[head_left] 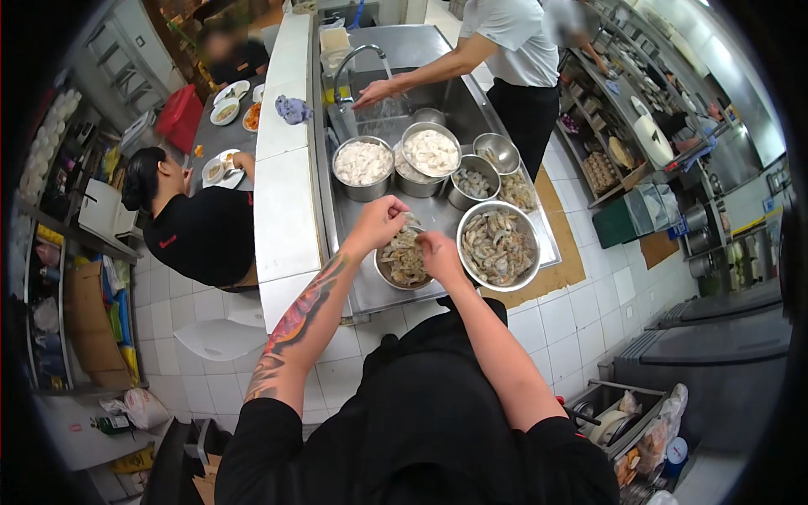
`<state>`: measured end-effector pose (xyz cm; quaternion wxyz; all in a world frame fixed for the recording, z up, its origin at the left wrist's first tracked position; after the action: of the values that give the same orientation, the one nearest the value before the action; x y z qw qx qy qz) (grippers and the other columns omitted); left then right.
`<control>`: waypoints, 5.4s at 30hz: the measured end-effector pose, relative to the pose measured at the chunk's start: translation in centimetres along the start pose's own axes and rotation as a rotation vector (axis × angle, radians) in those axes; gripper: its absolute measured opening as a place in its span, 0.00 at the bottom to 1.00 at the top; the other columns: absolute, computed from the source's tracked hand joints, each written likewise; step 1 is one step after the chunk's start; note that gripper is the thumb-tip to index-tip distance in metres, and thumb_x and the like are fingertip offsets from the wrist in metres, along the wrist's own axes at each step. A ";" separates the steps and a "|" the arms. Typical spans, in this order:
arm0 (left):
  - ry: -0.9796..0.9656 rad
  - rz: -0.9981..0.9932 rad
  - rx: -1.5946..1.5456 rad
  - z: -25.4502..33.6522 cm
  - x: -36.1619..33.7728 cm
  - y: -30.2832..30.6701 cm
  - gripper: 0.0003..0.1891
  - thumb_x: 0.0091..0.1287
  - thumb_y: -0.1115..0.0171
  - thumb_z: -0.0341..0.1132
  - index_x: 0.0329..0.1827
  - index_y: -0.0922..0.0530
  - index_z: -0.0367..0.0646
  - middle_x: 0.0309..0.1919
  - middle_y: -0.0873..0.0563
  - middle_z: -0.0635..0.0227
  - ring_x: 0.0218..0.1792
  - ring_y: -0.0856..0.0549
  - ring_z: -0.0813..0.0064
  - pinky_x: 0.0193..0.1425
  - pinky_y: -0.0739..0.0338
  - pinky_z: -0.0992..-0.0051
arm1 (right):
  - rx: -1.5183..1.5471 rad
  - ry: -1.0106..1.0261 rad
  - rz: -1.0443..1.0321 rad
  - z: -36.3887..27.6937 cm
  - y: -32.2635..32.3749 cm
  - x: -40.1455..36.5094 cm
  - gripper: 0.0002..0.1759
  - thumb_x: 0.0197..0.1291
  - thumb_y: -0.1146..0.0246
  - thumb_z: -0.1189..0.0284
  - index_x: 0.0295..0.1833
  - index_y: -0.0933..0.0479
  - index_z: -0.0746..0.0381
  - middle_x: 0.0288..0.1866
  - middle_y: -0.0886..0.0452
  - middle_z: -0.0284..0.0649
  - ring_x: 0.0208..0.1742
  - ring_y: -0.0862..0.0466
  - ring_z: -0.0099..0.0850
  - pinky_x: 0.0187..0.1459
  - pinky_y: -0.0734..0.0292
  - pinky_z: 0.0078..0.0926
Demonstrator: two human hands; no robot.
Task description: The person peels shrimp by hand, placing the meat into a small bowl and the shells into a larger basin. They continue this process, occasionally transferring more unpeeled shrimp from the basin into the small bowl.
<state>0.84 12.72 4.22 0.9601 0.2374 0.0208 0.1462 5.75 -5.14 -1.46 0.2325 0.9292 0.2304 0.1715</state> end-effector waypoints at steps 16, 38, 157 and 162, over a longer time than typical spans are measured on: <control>-0.091 -0.065 0.063 2.7 -1.1 -0.9 0.11 0.65 0.30 0.26 0.51 0.15 0.38 0.31 0.13 0.66 0.33 0.16 0.79 0.40 0.21 0.74 | 0.494 -0.264 -0.172 -1.6 -1.3 0.6 0.16 0.79 0.43 0.64 0.42 0.19 0.65 0.27 0.20 0.33 0.29 0.21 0.21 0.31 0.25 0.25; 0.042 -0.053 0.035 0.0 0.0 0.9 0.12 0.65 0.29 0.27 0.51 0.12 0.39 0.37 0.08 0.65 0.37 0.13 0.80 0.44 0.18 0.74 | -0.175 0.255 -0.037 -2.8 0.2 -1.1 0.11 0.62 0.35 0.75 0.49 0.15 0.64 0.40 0.13 0.51 0.47 0.15 0.53 0.48 0.21 0.47; -0.256 -0.209 0.239 1.6 -1.7 -2.3 0.27 0.70 0.31 0.43 0.67 0.23 0.37 0.55 0.18 0.51 0.43 0.11 0.60 0.51 0.17 0.64 | 0.569 0.063 0.820 5.4 49.5 -7.2 0.11 0.75 0.36 0.70 0.57 0.20 0.63 0.42 0.18 0.33 0.43 0.18 0.25 0.49 0.22 0.27; -0.199 -0.278 0.214 2.3 -1.7 -3.0 0.27 0.69 0.31 0.44 0.66 0.22 0.38 0.55 0.18 0.52 0.48 0.11 0.57 0.55 0.19 0.61 | 0.035 0.424 1.342 -14.3 56.5 -12.3 0.15 0.73 0.36 0.76 0.62 0.21 0.69 0.52 0.13 0.45 0.49 0.14 0.30 0.52 0.15 0.26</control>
<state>0.22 8.69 4.84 0.9378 0.3460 -0.0262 -0.0148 9.10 -50.70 36.76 0.0116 0.8209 -0.3495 0.4516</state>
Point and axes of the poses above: each hand's wrist, its own x-axis towards the middle knuckle, its own y-axis out of the back of the hand, z = x × y, the point moved 8 cm from there along x, towards the middle knuckle
